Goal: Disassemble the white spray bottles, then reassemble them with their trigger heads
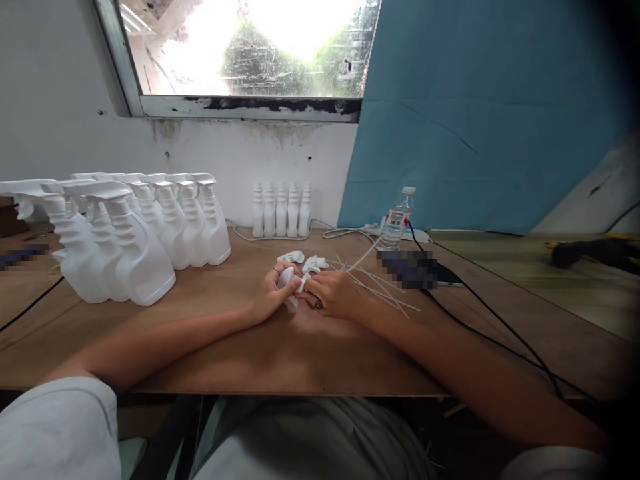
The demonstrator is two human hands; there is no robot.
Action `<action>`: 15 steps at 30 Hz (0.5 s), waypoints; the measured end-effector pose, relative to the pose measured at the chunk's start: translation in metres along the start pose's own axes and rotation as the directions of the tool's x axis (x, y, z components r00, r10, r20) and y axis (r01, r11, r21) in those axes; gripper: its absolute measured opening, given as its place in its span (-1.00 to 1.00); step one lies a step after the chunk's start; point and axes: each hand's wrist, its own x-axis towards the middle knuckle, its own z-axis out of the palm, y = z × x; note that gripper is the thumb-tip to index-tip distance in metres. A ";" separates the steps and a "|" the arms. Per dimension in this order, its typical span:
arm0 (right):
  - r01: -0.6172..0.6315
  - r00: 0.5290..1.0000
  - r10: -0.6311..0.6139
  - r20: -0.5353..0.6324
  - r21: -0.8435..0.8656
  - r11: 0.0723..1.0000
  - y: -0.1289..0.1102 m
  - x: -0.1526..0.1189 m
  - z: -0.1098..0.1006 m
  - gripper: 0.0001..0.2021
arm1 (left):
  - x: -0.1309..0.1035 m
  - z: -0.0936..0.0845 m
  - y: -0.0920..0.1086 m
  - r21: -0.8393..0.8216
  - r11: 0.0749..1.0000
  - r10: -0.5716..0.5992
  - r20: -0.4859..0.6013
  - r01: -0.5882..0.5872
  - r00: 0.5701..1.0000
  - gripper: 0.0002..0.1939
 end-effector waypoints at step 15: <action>-0.823 0.567 0.806 0.170 0.160 0.545 0.103 -0.029 -0.011 -0.73 | 0.008 -0.003 -0.005 -0.373 0.878 -0.236 0.207 0.300 0.949 -0.57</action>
